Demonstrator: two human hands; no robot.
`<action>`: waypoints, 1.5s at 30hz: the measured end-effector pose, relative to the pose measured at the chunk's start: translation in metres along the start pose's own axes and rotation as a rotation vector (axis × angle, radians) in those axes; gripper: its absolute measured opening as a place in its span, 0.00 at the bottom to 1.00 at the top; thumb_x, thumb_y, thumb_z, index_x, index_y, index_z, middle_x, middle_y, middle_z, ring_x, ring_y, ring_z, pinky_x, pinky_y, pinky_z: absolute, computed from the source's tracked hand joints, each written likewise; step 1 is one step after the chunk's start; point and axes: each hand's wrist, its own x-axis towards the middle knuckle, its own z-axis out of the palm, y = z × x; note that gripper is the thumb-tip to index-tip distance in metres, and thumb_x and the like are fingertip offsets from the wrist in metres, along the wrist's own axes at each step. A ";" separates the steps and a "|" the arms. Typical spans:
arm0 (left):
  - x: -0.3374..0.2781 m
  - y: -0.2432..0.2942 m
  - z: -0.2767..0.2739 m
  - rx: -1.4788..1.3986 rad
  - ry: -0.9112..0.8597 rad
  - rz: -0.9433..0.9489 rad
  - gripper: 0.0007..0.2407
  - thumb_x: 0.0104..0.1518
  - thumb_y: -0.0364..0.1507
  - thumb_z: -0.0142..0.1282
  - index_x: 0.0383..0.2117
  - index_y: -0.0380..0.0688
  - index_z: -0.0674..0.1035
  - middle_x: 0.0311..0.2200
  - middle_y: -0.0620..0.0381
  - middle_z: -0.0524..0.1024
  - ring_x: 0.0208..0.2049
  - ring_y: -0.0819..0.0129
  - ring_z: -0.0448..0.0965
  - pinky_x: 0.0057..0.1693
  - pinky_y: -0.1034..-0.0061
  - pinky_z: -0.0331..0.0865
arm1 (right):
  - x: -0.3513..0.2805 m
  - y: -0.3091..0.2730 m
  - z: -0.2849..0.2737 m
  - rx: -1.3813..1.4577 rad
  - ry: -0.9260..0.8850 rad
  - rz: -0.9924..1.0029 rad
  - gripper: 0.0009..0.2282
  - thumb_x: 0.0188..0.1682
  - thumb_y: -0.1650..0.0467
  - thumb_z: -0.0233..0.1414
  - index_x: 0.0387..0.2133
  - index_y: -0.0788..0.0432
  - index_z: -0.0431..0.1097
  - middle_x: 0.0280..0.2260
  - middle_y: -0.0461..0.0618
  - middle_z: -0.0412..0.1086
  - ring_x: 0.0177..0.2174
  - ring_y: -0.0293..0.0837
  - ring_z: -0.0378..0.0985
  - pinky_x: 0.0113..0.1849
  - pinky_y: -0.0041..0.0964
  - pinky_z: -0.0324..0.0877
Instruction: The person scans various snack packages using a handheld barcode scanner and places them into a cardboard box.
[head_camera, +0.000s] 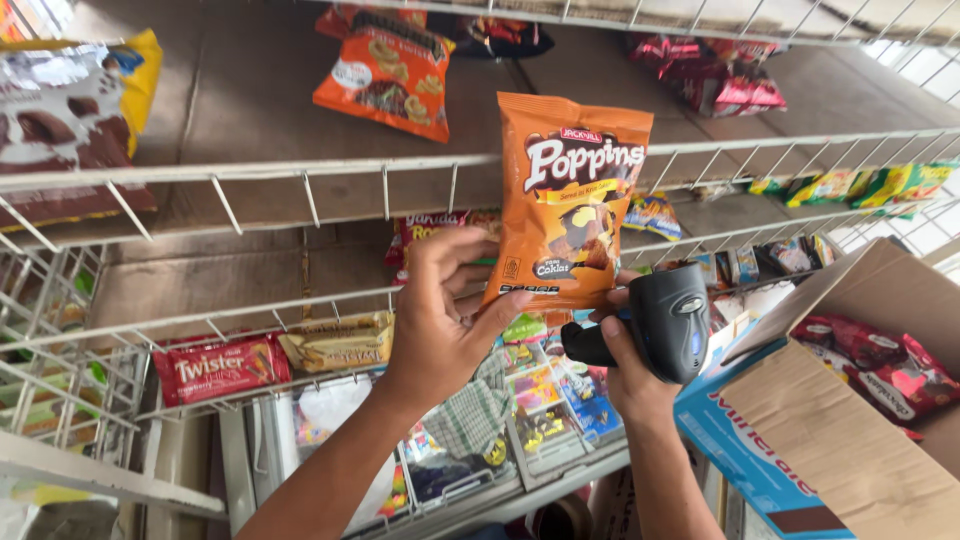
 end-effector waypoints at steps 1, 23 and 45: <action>0.004 0.007 -0.002 0.001 -0.003 0.010 0.22 0.60 0.28 0.63 0.55 0.41 0.62 0.50 0.50 0.75 0.52 0.70 0.81 0.54 0.76 0.82 | 0.007 -0.005 0.002 0.003 -0.001 -0.010 0.15 0.48 0.80 0.57 0.48 0.64 0.68 0.53 0.54 0.69 0.42 0.44 0.76 0.47 0.41 0.73; 0.111 0.040 -0.007 1.082 -0.112 0.534 0.06 0.60 0.27 0.57 0.40 0.51 0.81 0.32 0.60 0.82 0.38 0.60 0.80 0.55 0.56 0.60 | 0.113 -0.062 0.041 -0.112 -0.029 0.000 0.20 0.48 0.80 0.56 0.56 0.65 0.68 0.51 0.52 0.73 0.48 0.43 0.78 0.52 0.39 0.74; 0.151 0.039 0.000 1.140 -0.277 0.090 0.09 0.57 0.36 0.60 0.33 0.48 0.88 0.22 0.46 0.81 0.28 0.48 0.82 0.39 0.54 0.73 | 0.174 -0.061 0.029 -0.331 -0.209 0.205 0.11 0.46 0.75 0.62 0.40 0.66 0.72 0.30 0.46 0.76 0.26 0.38 0.79 0.30 0.33 0.74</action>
